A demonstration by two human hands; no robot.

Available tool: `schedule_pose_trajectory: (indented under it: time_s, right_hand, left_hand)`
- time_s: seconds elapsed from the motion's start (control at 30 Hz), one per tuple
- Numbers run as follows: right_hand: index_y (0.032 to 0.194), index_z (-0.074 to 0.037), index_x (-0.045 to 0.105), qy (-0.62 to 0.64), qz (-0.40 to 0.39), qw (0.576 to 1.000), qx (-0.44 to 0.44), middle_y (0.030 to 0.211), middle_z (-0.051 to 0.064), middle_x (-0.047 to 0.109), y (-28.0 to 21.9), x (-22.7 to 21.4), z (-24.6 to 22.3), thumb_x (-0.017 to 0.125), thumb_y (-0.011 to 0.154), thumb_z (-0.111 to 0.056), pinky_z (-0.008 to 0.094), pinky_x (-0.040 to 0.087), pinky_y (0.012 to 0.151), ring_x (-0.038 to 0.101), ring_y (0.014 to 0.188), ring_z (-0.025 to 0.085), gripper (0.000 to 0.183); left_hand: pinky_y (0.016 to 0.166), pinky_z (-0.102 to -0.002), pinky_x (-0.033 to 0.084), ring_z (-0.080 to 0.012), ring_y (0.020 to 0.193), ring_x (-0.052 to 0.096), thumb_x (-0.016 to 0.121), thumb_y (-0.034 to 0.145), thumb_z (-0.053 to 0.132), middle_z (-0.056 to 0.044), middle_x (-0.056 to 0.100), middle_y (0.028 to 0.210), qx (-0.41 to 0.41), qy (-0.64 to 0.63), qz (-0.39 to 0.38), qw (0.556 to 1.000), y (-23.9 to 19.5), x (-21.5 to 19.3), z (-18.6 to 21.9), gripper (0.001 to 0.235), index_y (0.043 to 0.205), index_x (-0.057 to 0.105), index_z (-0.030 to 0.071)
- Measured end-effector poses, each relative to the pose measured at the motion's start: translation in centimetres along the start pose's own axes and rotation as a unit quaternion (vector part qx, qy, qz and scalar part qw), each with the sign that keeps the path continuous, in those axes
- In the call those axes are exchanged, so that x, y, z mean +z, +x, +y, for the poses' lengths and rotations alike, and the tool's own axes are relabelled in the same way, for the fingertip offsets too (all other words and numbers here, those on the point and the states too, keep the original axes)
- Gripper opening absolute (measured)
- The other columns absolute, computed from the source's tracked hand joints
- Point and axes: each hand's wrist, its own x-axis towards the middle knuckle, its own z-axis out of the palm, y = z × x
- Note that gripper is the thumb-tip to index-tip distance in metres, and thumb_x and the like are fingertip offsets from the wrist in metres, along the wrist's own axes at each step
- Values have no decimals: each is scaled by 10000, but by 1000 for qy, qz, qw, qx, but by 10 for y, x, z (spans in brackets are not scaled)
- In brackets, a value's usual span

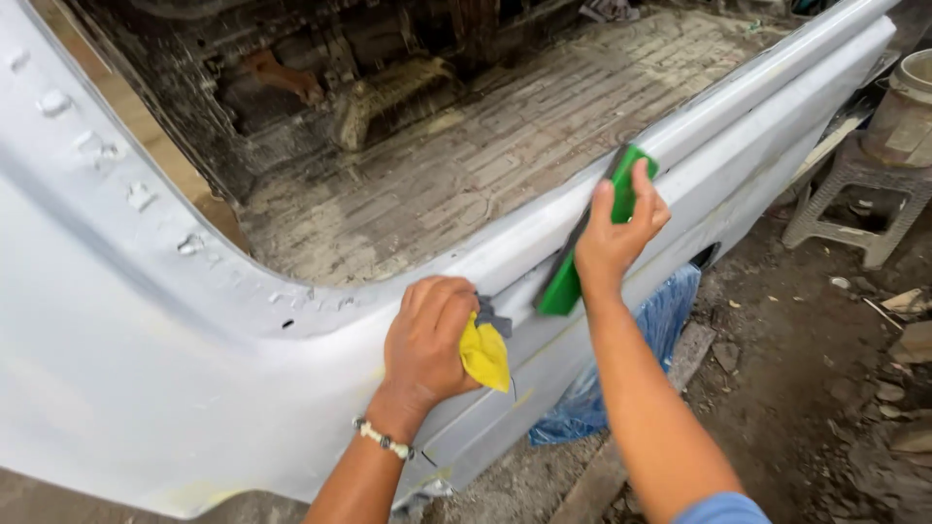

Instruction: The person sands the surface of a white car door using a green sanding block and a yellow cloth. They repeatedly rub the sanding block along the door's edges and flat surfaces while wiping away residue with the cloth.

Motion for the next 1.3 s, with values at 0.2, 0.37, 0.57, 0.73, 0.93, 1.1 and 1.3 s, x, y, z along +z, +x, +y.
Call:
schedule_pose_trajectory:
  time_s: [0.2,0.37,0.57,0.73,0.93,1.1,1.3]
  right_hand:
    - [1425,-175,560,212,-29,975,56,1465,154,435,-133,11,-5,564,1073,-210,401,418,1173,455,1362,271,354]
    - [1490,-118,534,10,16,999,36,1360,170,402,-12,4,9,643,1036,-220,450,416,1136,466,1276,301,478]
    - [1472,-131,522,47,-15,998,-34,1380,188,417,-83,-3,-38,676,993,-165,487,386,1127,443,1298,316,504]
    - [1456,-111,521,-26,-11,997,-67,1389,176,447,-37,-3,-1,690,985,-168,502,363,1158,438,1328,338,504]
    - [1498,-110,510,35,52,998,1,1378,159,470,-66,20,-31,659,1011,-256,410,386,1155,479,1294,293,530]
    - [1439,-124,556,30,5,996,-84,1393,183,424,-60,9,-29,680,982,-160,422,361,1197,445,1336,314,475]
    - [1509,-43,494,68,62,996,21,1379,143,516,-18,11,-16,634,1078,-122,442,409,1192,520,1340,242,460]
  left_hand:
    - [888,-462,501,-369,1008,606,841,616,268,-149,628,1064,-9,-42,22,999,3,-4,7,497,966,584,24]
    - [835,-431,504,-337,945,603,831,659,224,-127,624,997,-24,-25,24,999,3,-4,2,423,950,585,40]
    - [788,-418,505,-339,906,588,819,632,224,-125,605,953,-34,-14,23,999,14,-1,7,413,912,576,42]
    - [768,-418,497,-325,880,585,814,627,226,-118,596,937,-35,2,6,999,9,1,8,403,893,572,45]
    - [769,-412,495,-338,887,582,818,631,224,-121,594,931,-40,36,24,998,19,5,5,399,886,565,51]
    - [736,-426,485,-339,824,567,830,618,259,-127,586,887,-54,-5,24,998,11,0,5,437,866,548,36]
    - [743,-420,497,-344,862,580,811,622,216,-132,600,918,-52,13,41,998,22,7,9,401,889,570,39]
